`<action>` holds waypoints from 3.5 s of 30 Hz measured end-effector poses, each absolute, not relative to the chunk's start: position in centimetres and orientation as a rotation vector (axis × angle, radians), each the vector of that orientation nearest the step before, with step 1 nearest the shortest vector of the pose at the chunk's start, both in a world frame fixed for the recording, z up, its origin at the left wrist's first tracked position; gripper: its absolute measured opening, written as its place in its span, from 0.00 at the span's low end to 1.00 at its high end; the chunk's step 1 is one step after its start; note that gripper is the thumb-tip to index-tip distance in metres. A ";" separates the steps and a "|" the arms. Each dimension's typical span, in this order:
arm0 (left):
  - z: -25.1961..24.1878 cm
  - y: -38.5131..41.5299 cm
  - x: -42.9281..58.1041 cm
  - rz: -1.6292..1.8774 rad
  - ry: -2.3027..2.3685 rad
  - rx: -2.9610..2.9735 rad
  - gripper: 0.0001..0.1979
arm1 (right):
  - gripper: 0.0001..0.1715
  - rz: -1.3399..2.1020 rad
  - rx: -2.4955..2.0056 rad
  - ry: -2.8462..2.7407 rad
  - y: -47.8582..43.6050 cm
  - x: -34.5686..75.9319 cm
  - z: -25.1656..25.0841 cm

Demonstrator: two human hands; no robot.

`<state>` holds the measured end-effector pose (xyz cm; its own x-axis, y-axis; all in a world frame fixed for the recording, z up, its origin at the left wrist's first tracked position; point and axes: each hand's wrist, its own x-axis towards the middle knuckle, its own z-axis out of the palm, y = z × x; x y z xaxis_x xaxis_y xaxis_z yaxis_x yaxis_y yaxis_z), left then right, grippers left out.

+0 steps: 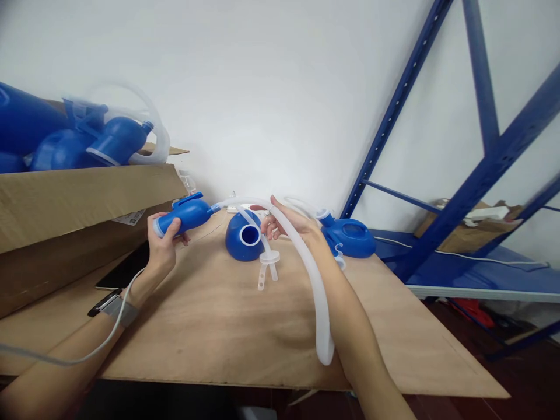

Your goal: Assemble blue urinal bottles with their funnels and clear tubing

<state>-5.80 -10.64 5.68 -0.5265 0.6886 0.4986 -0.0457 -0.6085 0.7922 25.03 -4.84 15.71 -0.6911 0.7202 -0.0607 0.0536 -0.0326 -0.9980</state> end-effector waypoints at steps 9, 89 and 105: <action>5.5 -10.5 -5.8 2.174 1.023 1.186 0.25 | 0.34 1.944 -0.700 -1.604 -3.4 25.4 13.7; 4.7 -10.2 -5.9 2.127 0.951 1.104 0.22 | 0.20 -0.123 -0.939 -1.888 -7.3 22.9 13.5; 5.1 -10.4 -5.5 2.126 0.946 1.106 0.27 | 0.18 0.151 -0.728 -1.726 -4.2 24.1 10.5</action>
